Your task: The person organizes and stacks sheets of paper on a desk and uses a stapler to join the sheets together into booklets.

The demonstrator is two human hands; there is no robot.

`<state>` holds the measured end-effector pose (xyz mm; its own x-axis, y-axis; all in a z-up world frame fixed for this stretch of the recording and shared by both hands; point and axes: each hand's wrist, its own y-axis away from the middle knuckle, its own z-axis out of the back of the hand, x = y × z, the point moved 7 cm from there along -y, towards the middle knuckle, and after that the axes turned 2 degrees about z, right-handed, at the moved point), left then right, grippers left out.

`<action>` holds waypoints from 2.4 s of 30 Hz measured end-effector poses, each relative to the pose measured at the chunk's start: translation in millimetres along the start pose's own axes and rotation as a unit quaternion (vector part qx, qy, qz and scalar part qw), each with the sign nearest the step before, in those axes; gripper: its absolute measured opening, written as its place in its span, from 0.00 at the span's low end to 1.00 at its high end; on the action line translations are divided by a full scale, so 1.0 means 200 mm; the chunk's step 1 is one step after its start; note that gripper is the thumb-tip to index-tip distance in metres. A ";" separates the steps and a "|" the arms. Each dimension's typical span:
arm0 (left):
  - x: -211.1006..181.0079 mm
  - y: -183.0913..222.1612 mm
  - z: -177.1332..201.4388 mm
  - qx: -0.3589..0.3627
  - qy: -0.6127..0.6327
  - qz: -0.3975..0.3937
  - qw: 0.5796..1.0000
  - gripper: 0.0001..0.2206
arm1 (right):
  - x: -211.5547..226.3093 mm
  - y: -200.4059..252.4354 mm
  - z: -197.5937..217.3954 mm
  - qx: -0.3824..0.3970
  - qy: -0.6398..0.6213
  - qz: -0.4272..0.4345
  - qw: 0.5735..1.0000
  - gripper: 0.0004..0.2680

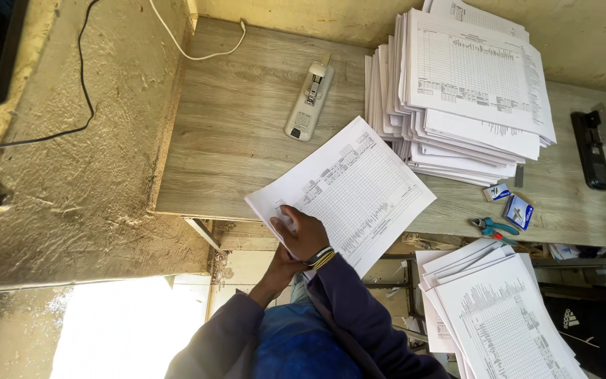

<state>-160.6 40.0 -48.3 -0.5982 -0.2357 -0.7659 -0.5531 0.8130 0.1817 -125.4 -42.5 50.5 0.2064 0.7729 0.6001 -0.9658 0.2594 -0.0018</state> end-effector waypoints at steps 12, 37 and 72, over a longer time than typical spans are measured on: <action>-0.50 0.06 0.61 -0.335 -0.153 0.097 0.925 0.28 | -0.92 0.46 0.55 -0.356 -0.107 -0.194 0.908 0.23; -0.97 -0.08 0.59 -0.255 -0.411 0.154 0.861 0.14 | -0.95 0.30 0.74 -0.144 -0.300 -0.193 0.923 0.09; -1.39 -0.13 0.44 -0.400 -0.287 -0.217 0.843 0.09 | 0.17 0.03 1.29 0.055 0.246 -0.122 0.960 0.13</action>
<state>71.8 131.3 105.8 0.0130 0.0641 -0.9979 -0.9990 0.0438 -0.0102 -164.0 -164.9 276.6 0.4509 0.8843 0.1210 -0.8848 0.4250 0.1911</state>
